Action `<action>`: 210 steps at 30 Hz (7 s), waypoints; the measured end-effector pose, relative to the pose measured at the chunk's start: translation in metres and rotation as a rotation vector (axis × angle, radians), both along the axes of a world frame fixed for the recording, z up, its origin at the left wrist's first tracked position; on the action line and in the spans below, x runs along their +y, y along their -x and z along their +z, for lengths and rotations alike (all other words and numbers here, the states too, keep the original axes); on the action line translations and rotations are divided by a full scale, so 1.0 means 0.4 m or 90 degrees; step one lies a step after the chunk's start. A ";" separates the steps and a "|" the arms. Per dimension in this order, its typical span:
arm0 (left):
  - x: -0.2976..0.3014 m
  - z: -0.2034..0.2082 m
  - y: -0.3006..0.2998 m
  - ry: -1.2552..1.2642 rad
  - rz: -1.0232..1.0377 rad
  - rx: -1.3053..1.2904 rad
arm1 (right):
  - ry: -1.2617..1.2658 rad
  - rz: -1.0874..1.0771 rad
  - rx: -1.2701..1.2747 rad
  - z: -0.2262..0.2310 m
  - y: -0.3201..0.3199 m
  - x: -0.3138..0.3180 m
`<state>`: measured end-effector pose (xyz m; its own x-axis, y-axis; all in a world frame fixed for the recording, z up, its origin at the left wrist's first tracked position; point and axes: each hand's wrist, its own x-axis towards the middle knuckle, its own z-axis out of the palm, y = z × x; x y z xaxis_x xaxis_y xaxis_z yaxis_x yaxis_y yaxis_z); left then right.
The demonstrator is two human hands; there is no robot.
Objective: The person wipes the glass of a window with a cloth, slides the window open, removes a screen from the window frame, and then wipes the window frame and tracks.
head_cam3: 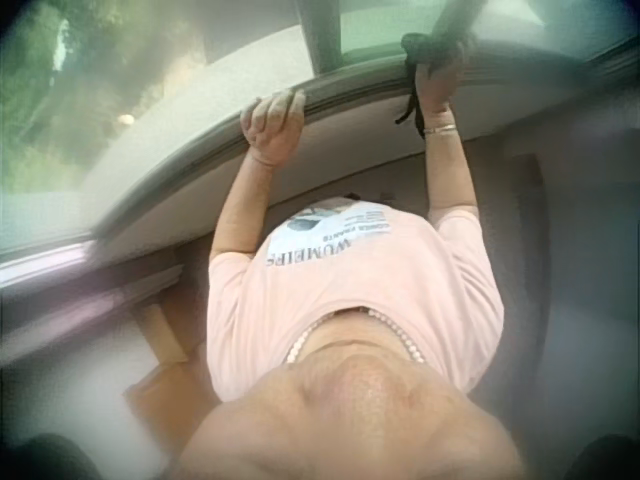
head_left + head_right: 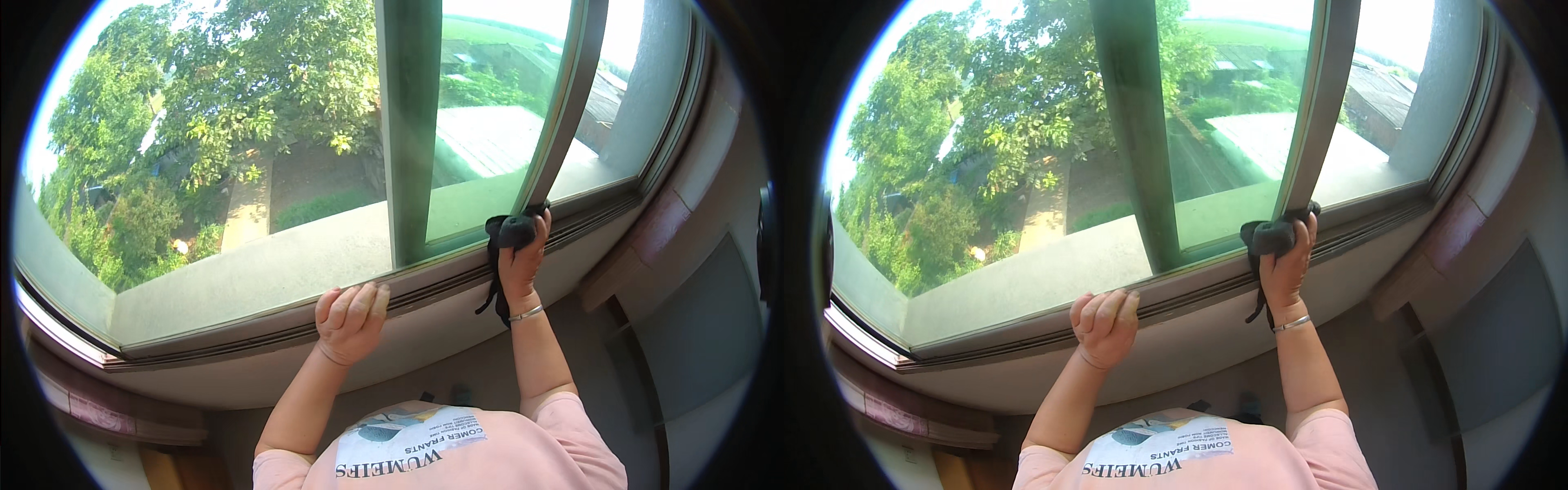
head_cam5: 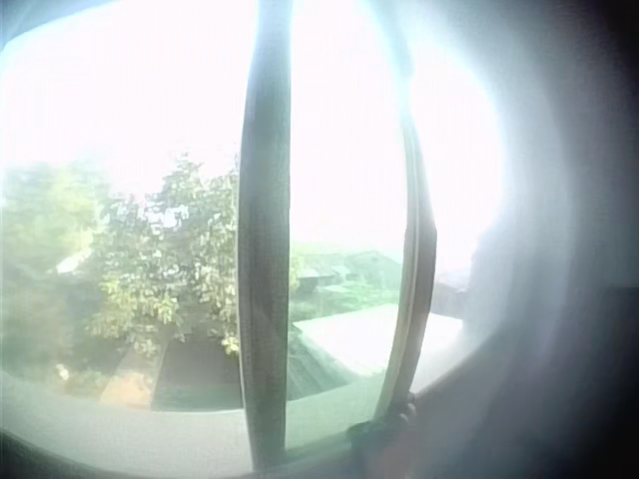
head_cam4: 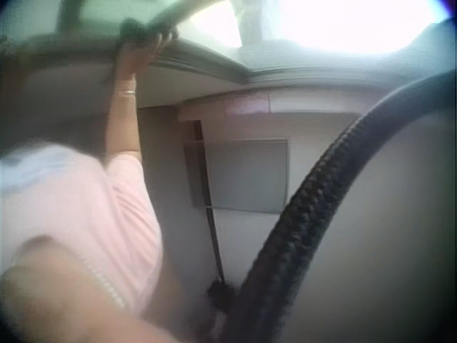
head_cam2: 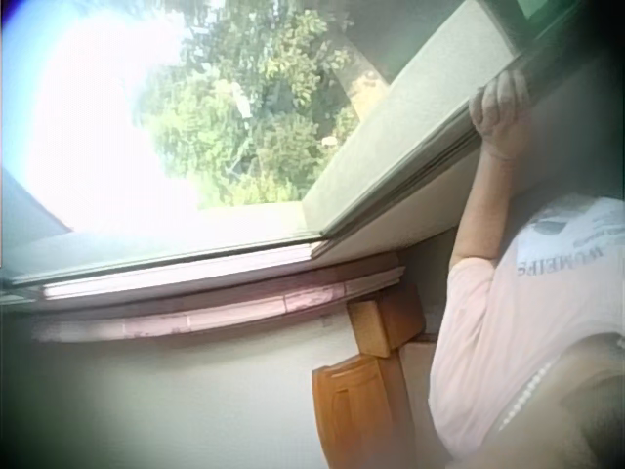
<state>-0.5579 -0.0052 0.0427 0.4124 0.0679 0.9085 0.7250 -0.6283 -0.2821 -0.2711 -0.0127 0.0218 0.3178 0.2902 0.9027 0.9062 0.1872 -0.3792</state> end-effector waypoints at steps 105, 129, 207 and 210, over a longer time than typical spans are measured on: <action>-0.145 -0.108 0.400 0.252 0.155 -0.060 | 0.088 0.271 -0.378 0.028 0.546 -0.069; -0.132 0.033 1.162 0.534 0.065 -0.496 | 0.082 0.495 -0.561 0.136 1.389 -0.044; -0.111 -0.021 1.171 0.352 0.191 -0.278 | 0.058 0.325 -0.461 0.078 1.349 -0.060; -0.135 -0.030 1.163 0.185 0.188 -0.166 | 0.054 0.334 -0.457 0.075 1.348 -0.061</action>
<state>-1.0232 -0.0592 0.0306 0.0989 0.4138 0.9050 0.9070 -0.4116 0.0891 -0.8104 -0.0370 0.0519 -0.5087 0.3140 0.8016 0.7358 0.6420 0.2154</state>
